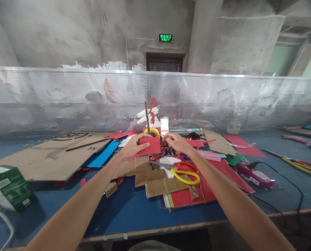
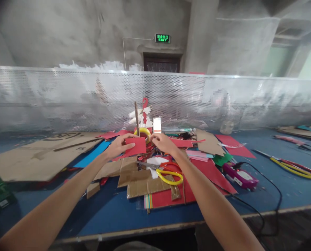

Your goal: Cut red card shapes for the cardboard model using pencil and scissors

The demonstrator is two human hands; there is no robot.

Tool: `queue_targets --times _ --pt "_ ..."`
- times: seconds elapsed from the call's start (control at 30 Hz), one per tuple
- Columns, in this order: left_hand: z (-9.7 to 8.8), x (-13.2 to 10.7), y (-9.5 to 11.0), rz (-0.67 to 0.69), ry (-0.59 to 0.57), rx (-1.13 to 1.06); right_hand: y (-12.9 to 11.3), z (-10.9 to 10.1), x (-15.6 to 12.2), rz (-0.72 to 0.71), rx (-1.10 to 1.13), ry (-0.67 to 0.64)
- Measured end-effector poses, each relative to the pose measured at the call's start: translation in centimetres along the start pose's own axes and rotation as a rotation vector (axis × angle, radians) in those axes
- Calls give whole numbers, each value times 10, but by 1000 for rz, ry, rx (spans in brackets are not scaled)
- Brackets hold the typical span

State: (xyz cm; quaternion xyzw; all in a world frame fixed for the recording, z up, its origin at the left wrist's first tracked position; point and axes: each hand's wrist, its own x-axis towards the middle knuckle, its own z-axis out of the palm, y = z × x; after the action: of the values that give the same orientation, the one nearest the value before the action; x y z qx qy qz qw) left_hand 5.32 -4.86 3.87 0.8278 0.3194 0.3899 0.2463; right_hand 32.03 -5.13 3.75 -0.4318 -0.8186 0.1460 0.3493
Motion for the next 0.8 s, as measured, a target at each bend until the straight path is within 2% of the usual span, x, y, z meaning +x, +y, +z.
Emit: queue_targets --times 0.1,0.2,0.43,0.57,0.8 --pt "0 0 0 -2 11 -4 -2 -14 -2 -58 497 122" --pt "1 -1 0 -14 10 -20 -11 -17 -8 -183 731 98" --pt "0 0 5 9 10 48 -41 -1 -17 -272 543 34" --pt "-1 1 4 48 6 62 -39 7 -16 -239 526 52" --pt "0 1 -3 19 -6 15 -32 10 -11 -220 557 89"
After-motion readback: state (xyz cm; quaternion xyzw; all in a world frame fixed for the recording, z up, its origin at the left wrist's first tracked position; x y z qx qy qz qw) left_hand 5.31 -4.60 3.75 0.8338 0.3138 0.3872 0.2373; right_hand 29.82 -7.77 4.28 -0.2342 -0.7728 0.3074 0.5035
